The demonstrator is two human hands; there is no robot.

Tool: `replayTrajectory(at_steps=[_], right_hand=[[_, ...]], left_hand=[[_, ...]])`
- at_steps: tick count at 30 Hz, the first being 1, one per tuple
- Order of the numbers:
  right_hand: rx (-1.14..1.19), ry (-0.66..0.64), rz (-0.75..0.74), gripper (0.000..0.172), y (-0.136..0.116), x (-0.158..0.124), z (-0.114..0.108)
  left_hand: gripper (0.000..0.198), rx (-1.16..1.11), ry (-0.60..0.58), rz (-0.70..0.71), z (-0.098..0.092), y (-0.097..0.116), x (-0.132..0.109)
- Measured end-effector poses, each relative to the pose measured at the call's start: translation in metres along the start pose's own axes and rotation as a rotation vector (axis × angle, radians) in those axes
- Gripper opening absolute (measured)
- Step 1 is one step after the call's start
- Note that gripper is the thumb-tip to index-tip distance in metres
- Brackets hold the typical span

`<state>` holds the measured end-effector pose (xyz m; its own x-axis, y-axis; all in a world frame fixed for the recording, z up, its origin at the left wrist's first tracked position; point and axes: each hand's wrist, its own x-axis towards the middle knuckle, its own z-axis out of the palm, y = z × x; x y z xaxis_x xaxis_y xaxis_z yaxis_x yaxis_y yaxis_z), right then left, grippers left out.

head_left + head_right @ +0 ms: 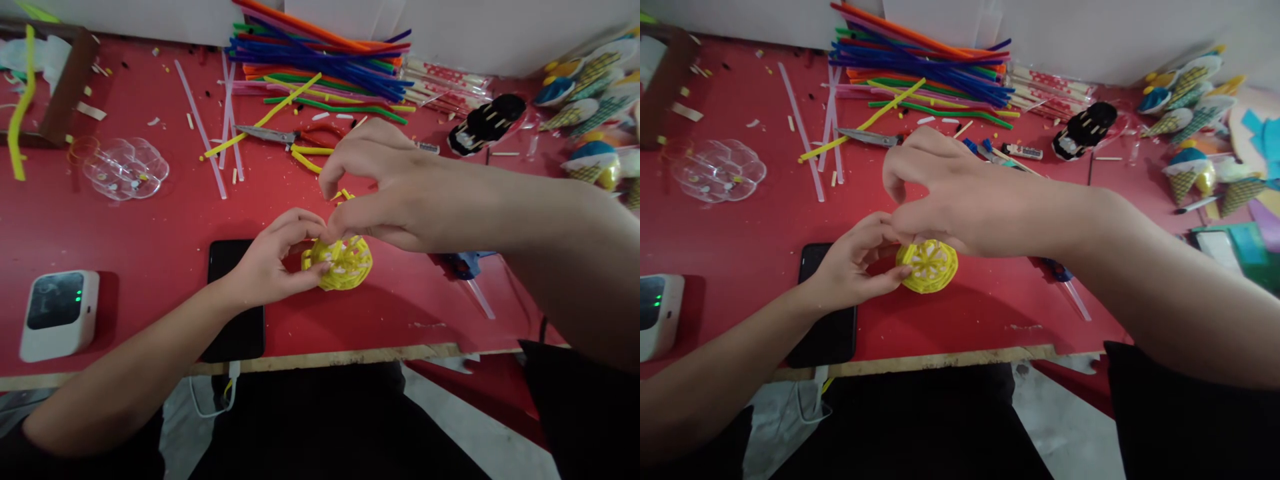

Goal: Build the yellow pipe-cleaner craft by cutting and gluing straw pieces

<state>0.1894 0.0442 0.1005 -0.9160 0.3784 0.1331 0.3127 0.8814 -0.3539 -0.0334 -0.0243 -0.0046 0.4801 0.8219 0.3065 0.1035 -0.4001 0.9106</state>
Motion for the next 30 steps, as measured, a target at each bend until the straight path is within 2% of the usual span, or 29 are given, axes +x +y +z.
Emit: replayTrajectory(at_steps=[2,4,7,9,12,16,26,30], right_hand=[[0.025,0.002,0.043,0.019,-0.004,0.001,0.000],[0.150,0.059,0.209,0.015,-0.008,0.003,0.000],[0.340,0.166,0.393,0.024,-0.012,0.004,0.001],[0.333,0.164,0.367,0.023,-0.014,0.002,0.001],[0.143,0.099,0.270,0.011,-0.015,-0.001,0.002],[-0.051,0.036,0.162,0.026,-0.016,-0.005,0.003],[-0.028,0.095,0.268,0.013,-0.018,-0.004,0.007],[-0.045,0.099,0.284,0.013,-0.019,-0.003,0.008]], left_hand=[[0.023,0.002,-0.005,-0.003,0.000,0.000,0.000],[0.022,0.009,-0.008,-0.002,-0.001,0.001,0.000],[0.023,0.010,-0.010,0.006,-0.001,0.001,0.000],[0.024,0.002,-0.011,0.021,-0.001,0.001,0.000],[0.026,-0.008,-0.014,0.045,-0.001,-0.001,0.000],[0.027,-0.055,-0.020,0.058,-0.001,-0.004,0.000],[0.027,-0.061,-0.021,0.082,0.000,-0.005,0.000],[0.026,-0.058,-0.023,0.086,0.000,-0.004,0.000]])
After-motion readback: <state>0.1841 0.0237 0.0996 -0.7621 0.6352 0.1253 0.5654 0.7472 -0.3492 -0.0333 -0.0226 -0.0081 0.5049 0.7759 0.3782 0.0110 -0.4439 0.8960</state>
